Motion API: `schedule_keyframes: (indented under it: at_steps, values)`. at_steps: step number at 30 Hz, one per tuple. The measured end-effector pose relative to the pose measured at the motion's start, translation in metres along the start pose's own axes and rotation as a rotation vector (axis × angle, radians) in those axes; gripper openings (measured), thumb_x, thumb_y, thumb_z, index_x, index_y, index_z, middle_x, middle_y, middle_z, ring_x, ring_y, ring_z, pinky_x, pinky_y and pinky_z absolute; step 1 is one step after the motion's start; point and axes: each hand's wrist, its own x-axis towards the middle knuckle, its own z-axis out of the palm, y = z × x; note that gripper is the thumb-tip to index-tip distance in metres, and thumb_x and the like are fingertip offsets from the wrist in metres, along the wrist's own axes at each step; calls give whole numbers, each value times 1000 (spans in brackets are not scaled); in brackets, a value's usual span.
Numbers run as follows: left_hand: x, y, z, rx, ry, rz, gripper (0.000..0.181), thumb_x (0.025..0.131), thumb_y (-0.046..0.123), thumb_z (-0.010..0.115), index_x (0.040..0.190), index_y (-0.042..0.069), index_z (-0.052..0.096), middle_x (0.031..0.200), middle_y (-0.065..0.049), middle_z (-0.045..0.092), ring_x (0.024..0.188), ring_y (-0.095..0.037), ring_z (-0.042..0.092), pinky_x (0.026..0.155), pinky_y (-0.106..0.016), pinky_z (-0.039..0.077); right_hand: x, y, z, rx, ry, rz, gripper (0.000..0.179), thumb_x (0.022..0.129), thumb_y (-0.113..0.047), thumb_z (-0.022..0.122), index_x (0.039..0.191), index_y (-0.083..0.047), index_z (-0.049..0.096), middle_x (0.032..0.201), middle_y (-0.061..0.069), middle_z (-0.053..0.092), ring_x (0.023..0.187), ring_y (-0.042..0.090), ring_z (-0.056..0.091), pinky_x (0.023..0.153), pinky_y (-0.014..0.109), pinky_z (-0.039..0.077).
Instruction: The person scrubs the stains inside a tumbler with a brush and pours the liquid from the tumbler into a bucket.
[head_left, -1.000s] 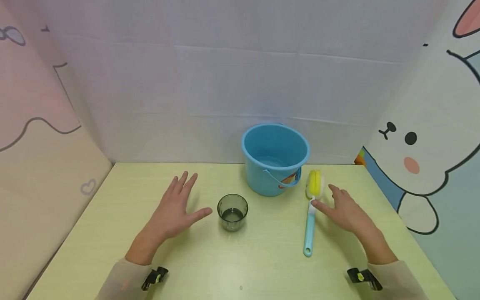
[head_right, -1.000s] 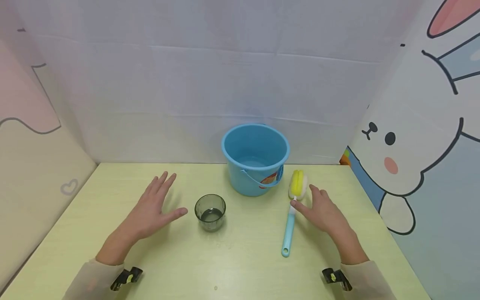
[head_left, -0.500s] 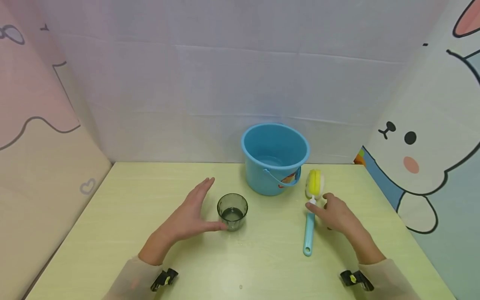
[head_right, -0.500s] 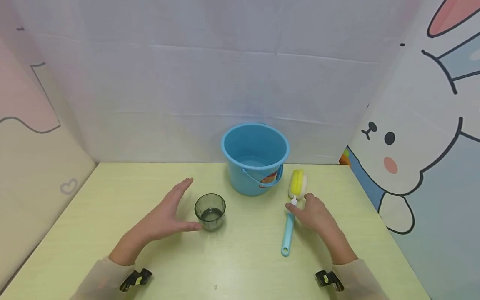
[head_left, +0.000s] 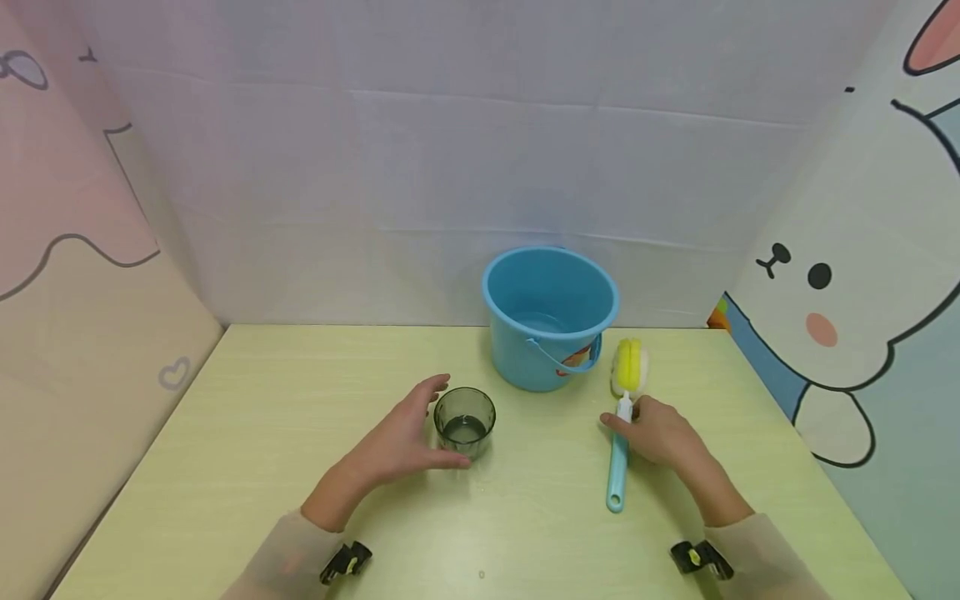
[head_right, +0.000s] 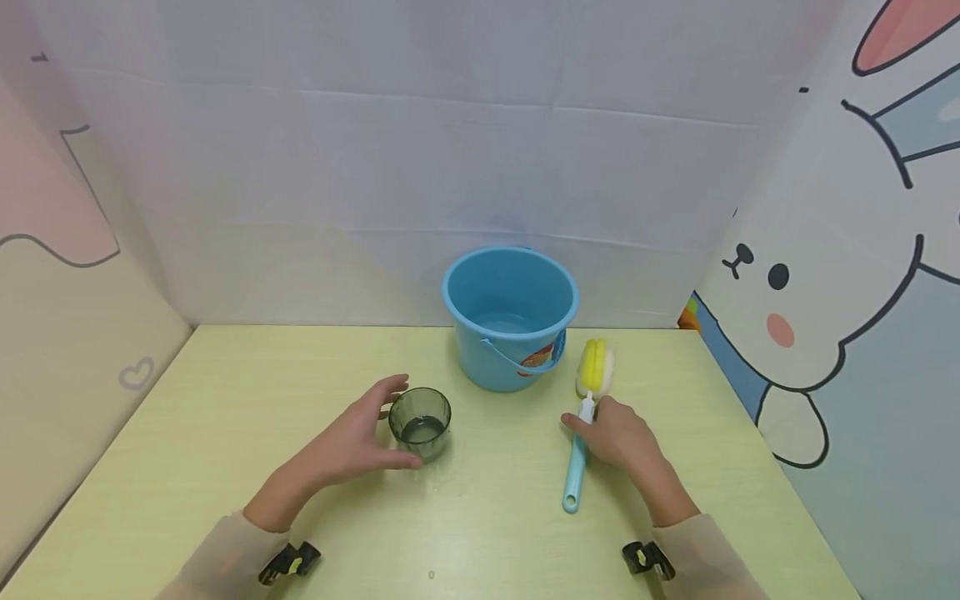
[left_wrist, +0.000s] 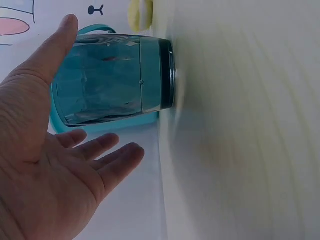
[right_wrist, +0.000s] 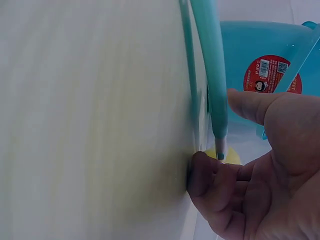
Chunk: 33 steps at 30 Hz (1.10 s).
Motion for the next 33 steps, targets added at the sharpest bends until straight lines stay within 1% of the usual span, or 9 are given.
schedule_keyframes:
  at_steps: [2,6,9,13,18,21,27,29,33]
  values:
    - [1,0,2,-7,6,8,123,71,41,101,165,7,30,160,-13,46,141,-35,50,116,-54,43,0,0,1,-2,7,-4,59,100,-56,67,104,3,58,81,9,56,73,24,55,61,35,44]
    - [2,0,5,-5,11,3,122,70,40,102,163,6,32,157,-14,49,142,-33,50,117,-53,42,1,0,2,-1,13,-17,52,101,-51,68,96,-1,57,77,8,54,69,23,54,59,34,43]
    - [3,0,7,-1,9,-4,122,70,42,102,163,5,32,159,-16,48,143,-34,49,118,-54,41,4,2,3,23,1,-29,44,103,-44,67,90,-2,57,72,8,55,64,22,54,57,33,44]
    - [5,-2,10,-5,9,-7,119,70,43,101,162,6,34,153,-15,53,138,-32,54,115,-52,45,7,7,3,76,-9,-45,37,105,-34,65,87,-2,57,68,7,55,58,19,55,54,32,47]
    - [6,-4,12,-19,3,-8,115,72,40,101,160,6,35,147,-14,58,133,-31,57,112,-53,47,7,10,2,168,-29,-48,31,107,-25,62,92,2,58,71,10,61,58,20,62,55,33,53]
    - [6,-4,12,-22,0,-3,113,73,39,100,160,6,36,145,-14,59,132,-32,58,111,-53,48,5,11,1,255,-46,-25,28,108,-22,60,95,3,59,74,11,64,59,21,67,58,35,58]
    - [6,-4,12,-20,-1,-4,109,74,39,100,159,9,37,143,-13,60,131,-30,59,109,-53,48,5,14,3,409,-43,8,28,111,-21,54,101,5,56,79,14,63,60,21,69,60,36,61]
    - [6,-3,12,-21,-1,-6,108,75,39,100,158,9,37,142,-12,61,130,-30,59,109,-52,49,5,16,3,458,-35,-1,29,112,-21,52,105,7,55,82,13,67,61,22,69,60,37,61]
    - [6,-2,12,-18,-4,-11,108,75,40,99,158,10,37,143,-12,60,131,-30,59,109,-52,49,6,18,2,579,-39,-28,29,114,-19,47,113,10,48,92,16,72,69,26,74,64,39,63]
